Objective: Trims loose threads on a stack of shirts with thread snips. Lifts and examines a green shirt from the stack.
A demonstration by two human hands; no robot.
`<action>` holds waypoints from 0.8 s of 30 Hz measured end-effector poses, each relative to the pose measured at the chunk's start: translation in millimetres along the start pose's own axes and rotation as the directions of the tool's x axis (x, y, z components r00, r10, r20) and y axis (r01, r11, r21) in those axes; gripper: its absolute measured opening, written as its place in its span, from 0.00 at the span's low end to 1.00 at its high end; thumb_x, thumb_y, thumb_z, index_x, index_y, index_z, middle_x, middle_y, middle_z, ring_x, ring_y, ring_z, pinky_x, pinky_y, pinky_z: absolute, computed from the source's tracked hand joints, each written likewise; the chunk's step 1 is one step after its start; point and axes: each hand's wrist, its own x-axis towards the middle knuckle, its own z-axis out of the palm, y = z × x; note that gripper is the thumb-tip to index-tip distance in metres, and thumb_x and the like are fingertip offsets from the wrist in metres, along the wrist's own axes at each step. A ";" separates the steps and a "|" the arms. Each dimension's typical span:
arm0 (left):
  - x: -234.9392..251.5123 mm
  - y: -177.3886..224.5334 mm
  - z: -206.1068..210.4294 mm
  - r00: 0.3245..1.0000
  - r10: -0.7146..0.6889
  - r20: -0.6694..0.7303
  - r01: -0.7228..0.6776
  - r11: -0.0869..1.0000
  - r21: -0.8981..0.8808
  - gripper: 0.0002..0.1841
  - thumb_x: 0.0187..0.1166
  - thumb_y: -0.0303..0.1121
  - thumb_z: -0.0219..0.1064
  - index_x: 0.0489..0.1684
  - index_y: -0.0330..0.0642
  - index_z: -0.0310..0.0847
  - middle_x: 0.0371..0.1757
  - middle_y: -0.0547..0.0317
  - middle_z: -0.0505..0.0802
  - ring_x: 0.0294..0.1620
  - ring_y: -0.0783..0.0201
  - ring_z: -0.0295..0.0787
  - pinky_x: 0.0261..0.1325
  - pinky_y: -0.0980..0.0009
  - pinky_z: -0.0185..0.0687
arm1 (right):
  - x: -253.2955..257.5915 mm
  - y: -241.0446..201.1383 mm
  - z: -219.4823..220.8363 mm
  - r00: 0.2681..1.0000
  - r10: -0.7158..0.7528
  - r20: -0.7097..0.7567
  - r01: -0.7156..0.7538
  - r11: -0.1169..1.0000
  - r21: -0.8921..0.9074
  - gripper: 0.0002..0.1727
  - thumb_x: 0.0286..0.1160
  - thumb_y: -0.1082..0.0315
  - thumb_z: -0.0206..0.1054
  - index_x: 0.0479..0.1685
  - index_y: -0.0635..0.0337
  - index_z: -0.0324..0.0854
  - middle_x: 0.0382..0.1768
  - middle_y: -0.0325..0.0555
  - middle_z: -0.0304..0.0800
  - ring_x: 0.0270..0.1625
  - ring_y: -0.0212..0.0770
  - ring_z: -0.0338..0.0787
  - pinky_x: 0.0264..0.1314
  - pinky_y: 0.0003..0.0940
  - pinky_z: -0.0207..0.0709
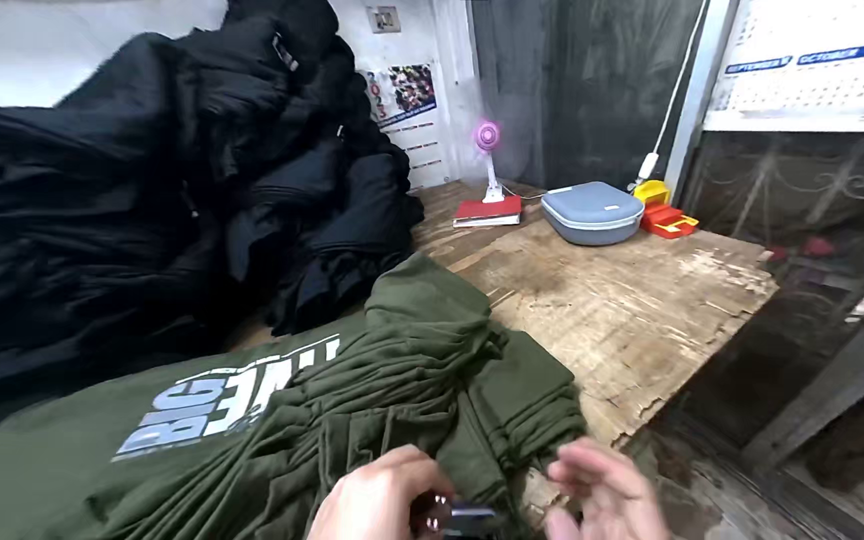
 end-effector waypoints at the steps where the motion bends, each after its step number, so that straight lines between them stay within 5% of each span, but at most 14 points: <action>1: 2.8 -8.1 0.4 1.000 0.000 -0.009 -0.001 1.000 -0.028 0.04 0.66 0.32 0.77 0.36 0.48 0.95 0.43 0.59 0.96 0.41 0.60 0.93 0.42 0.52 0.90 | -3.6 10.9 3.5 0.999 0.008 0.038 -0.003 0.990 -0.142 0.19 0.74 0.68 0.71 0.64 0.57 0.81 0.60 0.42 0.85 0.61 0.32 0.86 0.62 0.29 0.82; 4: 7.3 -17.1 -2.5 0.999 0.020 0.035 -0.018 0.998 -0.065 0.08 0.69 0.39 0.79 0.40 0.50 0.95 0.49 0.61 0.95 0.48 0.63 0.92 0.51 0.58 0.90 | -6.3 23.6 14.5 0.988 0.033 0.149 0.040 0.888 -0.458 0.19 0.67 0.68 0.77 0.57 0.64 0.88 0.56 0.54 0.85 0.59 0.38 0.87 0.61 0.30 0.85; 9: 13.0 -26.3 -4.3 1.000 -0.009 -0.013 0.006 0.984 -0.180 0.07 0.70 0.28 0.74 0.42 0.48 0.94 0.42 0.65 0.96 0.40 0.71 0.91 0.46 0.66 0.89 | -3.4 38.0 33.4 0.980 0.038 0.194 0.083 0.812 -0.578 0.18 0.62 0.60 0.83 0.53 0.53 0.95 0.53 0.49 0.88 0.56 0.41 0.87 0.60 0.36 0.83; 11: 15.8 -30.6 -9.4 0.997 -0.083 -0.012 0.077 0.963 -0.258 0.05 0.77 0.32 0.70 0.44 0.49 0.92 0.35 0.69 0.93 0.33 0.74 0.87 0.38 0.70 0.84 | 0.1 42.1 43.1 0.991 0.030 0.131 0.026 0.912 -0.409 0.16 0.60 0.76 0.80 0.51 0.62 0.94 0.49 0.45 0.97 0.52 0.35 0.95 0.58 0.31 0.90; 13: 19.8 -32.6 -10.2 0.986 -0.162 -0.028 0.146 0.944 -0.296 0.05 0.80 0.33 0.66 0.43 0.51 0.89 0.32 0.70 0.89 0.30 0.74 0.83 0.35 0.70 0.81 | 11.5 41.3 46.2 0.978 0.180 0.106 -0.171 0.982 -0.084 0.19 0.71 0.87 0.67 0.62 0.74 0.86 0.45 0.46 0.98 0.43 0.33 0.97 0.49 0.29 0.93; 15: 23.7 -35.7 -6.5 0.978 -0.208 -0.032 0.186 0.924 -0.333 0.07 0.81 0.33 0.64 0.43 0.54 0.90 0.32 0.72 0.89 0.30 0.75 0.83 0.35 0.71 0.80 | 23.4 45.4 43.8 0.952 0.272 0.140 -0.286 0.953 0.100 0.21 0.81 0.82 0.57 0.73 0.75 0.74 0.37 0.42 0.88 0.26 0.27 0.79 0.26 0.22 0.74; 16: 25.1 -36.4 -4.8 0.974 -0.226 -0.029 0.202 0.913 -0.356 0.08 0.81 0.33 0.64 0.45 0.55 0.90 0.34 0.73 0.91 0.31 0.76 0.84 0.36 0.72 0.81 | 26.3 48.8 39.3 0.953 0.229 0.199 -0.251 0.963 0.094 0.25 0.80 0.78 0.62 0.76 0.76 0.68 0.38 0.41 0.83 0.25 0.25 0.74 0.23 0.21 0.68; 18: 27.0 -36.7 -2.8 0.968 -0.249 -0.025 0.216 0.881 -0.420 0.09 0.79 0.31 0.66 0.51 0.53 0.88 0.38 0.73 0.94 0.34 0.76 0.88 0.39 0.74 0.85 | 27.1 53.9 29.7 0.950 0.027 0.311 0.042 0.977 -0.211 0.39 0.65 0.57 0.83 0.73 0.71 0.76 0.49 0.44 0.82 0.35 0.26 0.76 0.33 0.20 0.73; 19: 27.4 -37.0 -2.0 0.966 -0.257 -0.028 0.218 0.865 -0.452 0.10 0.78 0.30 0.66 0.52 0.52 0.87 0.38 0.72 0.94 0.34 0.75 0.89 0.39 0.74 0.85 | 25.3 54.1 26.1 0.926 -0.053 0.374 0.211 0.893 -0.397 0.36 0.61 0.49 0.84 0.70 0.57 0.84 0.55 0.46 0.84 0.45 0.31 0.82 0.46 0.26 0.79; 21: 28.0 -37.5 -1.1 0.959 -0.281 -0.030 0.229 0.836 -0.498 0.11 0.75 0.30 0.68 0.53 0.52 0.86 0.34 0.70 0.93 0.31 0.73 0.88 0.35 0.73 0.85 | 19.9 57.7 21.1 0.896 -0.153 0.418 0.369 0.779 -0.507 0.16 0.70 0.54 0.78 0.56 0.41 0.94 0.53 0.40 0.92 0.55 0.37 0.88 0.64 0.42 0.77; 24: 29.4 -37.5 -3.0 0.949 -0.315 -0.002 0.265 0.803 -0.534 0.12 0.75 0.30 0.69 0.54 0.52 0.85 0.31 0.68 0.93 0.28 0.71 0.87 0.34 0.73 0.84 | 20.2 57.2 15.8 0.967 -0.185 0.177 0.244 0.880 -0.408 0.05 0.74 0.68 0.72 0.43 0.52 0.92 0.43 0.35 0.95 0.52 0.31 0.92 0.64 0.35 0.84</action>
